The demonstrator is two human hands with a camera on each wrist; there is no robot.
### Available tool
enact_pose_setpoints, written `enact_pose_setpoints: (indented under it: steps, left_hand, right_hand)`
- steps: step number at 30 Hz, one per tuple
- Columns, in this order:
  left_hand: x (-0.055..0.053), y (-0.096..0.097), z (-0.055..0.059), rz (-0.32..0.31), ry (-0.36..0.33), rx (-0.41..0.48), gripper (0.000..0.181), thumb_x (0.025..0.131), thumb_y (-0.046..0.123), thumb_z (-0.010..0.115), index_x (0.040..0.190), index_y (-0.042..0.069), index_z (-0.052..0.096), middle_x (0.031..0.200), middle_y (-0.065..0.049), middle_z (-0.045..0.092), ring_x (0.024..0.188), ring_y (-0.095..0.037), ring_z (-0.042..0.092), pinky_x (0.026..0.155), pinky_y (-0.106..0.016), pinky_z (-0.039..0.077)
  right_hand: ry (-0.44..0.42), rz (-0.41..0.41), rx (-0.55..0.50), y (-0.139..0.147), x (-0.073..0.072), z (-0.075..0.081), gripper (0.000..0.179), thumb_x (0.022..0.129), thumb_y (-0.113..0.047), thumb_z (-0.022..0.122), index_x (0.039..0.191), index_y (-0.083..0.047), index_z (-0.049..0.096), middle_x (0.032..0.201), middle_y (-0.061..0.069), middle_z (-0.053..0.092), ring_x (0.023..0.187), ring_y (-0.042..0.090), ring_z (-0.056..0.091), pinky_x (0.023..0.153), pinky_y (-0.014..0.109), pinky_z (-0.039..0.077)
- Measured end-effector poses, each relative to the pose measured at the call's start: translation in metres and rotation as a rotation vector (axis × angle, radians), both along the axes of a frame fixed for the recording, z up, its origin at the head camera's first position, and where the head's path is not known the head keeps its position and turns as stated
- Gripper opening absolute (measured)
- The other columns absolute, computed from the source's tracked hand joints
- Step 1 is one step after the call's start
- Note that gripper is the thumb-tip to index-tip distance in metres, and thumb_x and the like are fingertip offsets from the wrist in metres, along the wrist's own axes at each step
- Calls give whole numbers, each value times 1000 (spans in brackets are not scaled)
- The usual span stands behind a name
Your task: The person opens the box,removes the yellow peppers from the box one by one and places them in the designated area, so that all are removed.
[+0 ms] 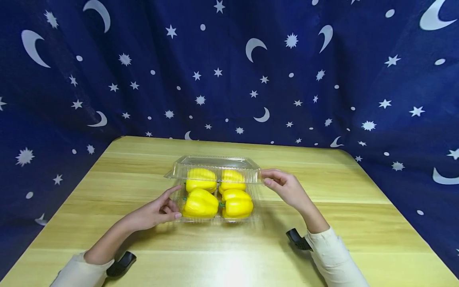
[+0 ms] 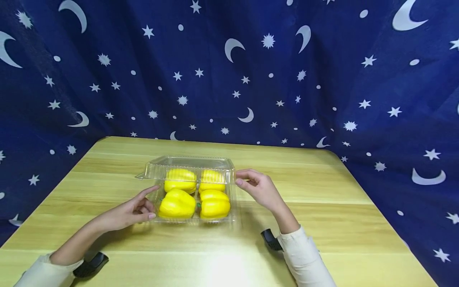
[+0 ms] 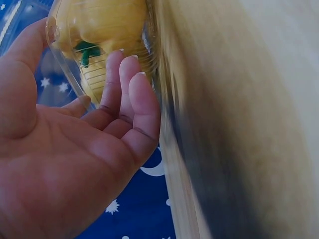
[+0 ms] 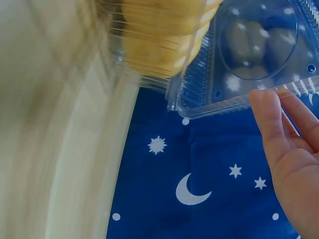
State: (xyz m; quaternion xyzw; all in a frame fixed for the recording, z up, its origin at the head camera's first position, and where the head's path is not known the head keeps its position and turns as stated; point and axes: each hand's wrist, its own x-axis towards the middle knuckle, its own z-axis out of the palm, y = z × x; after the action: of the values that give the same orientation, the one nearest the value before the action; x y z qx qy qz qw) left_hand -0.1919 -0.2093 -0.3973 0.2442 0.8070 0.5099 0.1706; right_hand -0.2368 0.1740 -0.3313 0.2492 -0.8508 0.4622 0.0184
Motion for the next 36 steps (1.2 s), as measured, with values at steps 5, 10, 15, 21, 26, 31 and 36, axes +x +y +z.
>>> enact_pose_setpoints:
  steps: [5, 10, 15, 21, 26, 31, 36]
  left_hand:
    - [0, -1, 0, 8, 5, -11, 79, 90, 21, 58, 146, 7, 4, 100, -13, 52, 83, -14, 54, 73, -23, 47]
    - [0, 0, -1, 13, 11, -15, 79, 90, 21, 58, 146, 6, 5, 100, -13, 53, 83, -14, 55, 74, -23, 46]
    - [-1, 0, -1, 16, -1, -14, 79, 90, 21, 58, 146, 6, 5, 100, -13, 53, 84, -14, 54, 75, -23, 46]
    - [-1, -2, -1, 18, -6, -8, 79, 90, 21, 58, 146, 7, 4, 100, -13, 52, 85, -14, 53, 75, -23, 46]
    - [-1, -4, -2, 29, -21, -1, 79, 89, 22, 59, 146, 9, 6, 100, -12, 52, 85, -13, 53, 75, -23, 46]
    - [-2, -4, -3, 19, -19, 16, 79, 90, 20, 58, 146, 9, 5, 99, -13, 51, 85, -13, 53, 74, -23, 46]
    - [-3, -5, -3, 25, -40, 3, 79, 90, 21, 58, 147, 11, 5, 100, -12, 51, 85, -13, 53, 75, -23, 46]
  right_hand:
    - [7, 15, -25, -3, -9, 4, 30, 94, -19, 51, 113, 1, 61, 116, 17, 60, 92, -2, 58, 81, 21, 48]
    - [12, 42, -71, -4, -20, 6, 32, 96, -19, 47, 112, 6, 60, 110, 23, 61, 88, 2, 60, 83, 25, 49]
    - [8, 40, -118, -5, -29, 9, 31, 94, -18, 51, 113, 6, 59, 110, 24, 61, 92, 6, 62, 82, 22, 49]
    - [133, -42, -149, -16, -40, 6, 29, 84, -8, 64, 110, 4, 59, 103, 21, 64, 85, -2, 60, 74, 15, 49]
    - [333, -7, -218, -24, -51, 1, 36, 80, 8, 62, 112, 8, 44, 104, 24, 61, 89, 7, 61, 74, 14, 47]
    - [445, 19, -210, -24, -61, -4, 40, 77, 14, 62, 112, 7, 46, 109, 24, 58, 91, 24, 60, 74, 23, 48]
    - [487, -22, -128, -26, -68, -1, 49, 74, 13, 65, 121, 4, 51, 114, 21, 57, 96, 33, 55, 77, 35, 47]
